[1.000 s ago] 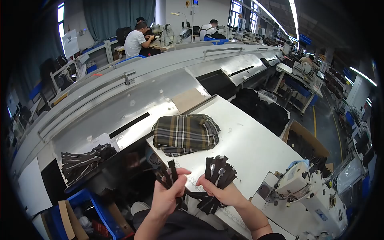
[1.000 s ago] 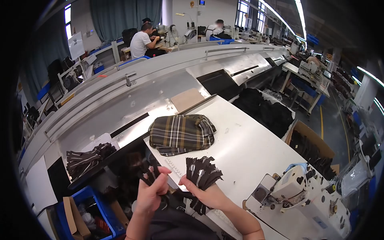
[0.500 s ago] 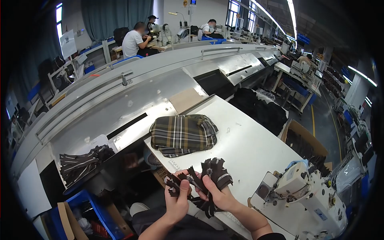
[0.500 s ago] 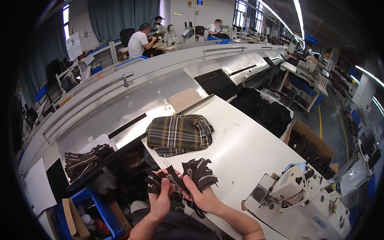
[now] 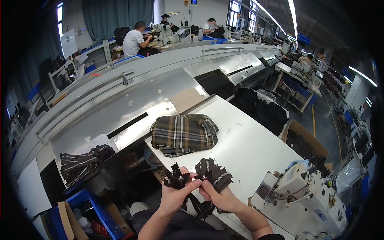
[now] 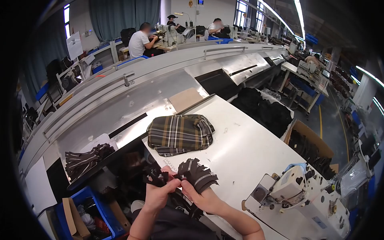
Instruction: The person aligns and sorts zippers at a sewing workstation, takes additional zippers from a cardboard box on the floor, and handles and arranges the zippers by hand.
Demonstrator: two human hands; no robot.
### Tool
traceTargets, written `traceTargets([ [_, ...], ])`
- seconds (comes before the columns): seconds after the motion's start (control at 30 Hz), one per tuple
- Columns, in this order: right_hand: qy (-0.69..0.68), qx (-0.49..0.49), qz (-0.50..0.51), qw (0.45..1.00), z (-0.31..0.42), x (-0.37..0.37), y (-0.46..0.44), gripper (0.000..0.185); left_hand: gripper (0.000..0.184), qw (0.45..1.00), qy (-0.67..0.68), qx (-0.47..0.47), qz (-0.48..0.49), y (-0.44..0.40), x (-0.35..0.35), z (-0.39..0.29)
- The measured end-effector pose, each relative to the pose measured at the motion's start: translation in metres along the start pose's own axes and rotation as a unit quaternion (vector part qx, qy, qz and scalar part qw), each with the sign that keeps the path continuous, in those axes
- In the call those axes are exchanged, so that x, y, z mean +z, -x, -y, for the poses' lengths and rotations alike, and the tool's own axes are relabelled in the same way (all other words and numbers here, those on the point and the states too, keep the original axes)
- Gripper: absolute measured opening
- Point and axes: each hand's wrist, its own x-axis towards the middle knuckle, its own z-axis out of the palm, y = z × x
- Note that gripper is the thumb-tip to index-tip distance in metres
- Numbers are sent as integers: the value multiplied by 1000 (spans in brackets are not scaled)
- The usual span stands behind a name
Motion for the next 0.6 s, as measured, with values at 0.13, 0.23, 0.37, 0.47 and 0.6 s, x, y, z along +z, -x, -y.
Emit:
traceTargets([
  [0.13, -38, 5, -1, 999, 1, -2, 3, 21, 13, 987, -91, 130, -33, 1, 2, 10],
  [0.23, 2, -61, -55, 997, 11, 4, -1, 25, 10, 986, -108, 129, 18, 13, 1, 3],
  [0.37, 50, -112, -81, 989, 10, 3, -6, 27, 12, 991, 24, 131, -23, 21, 3, 4],
  [0.47, 27, -53, -55, 997, 19, -1, -1, 27, 26, 965, 257, 9, -51, 9, -16, -11],
  [0.6, 24, -29, -125, 991, 12, 5, 3, 17, 24, 938, 331, -92, -49, -3, -21, -8],
])
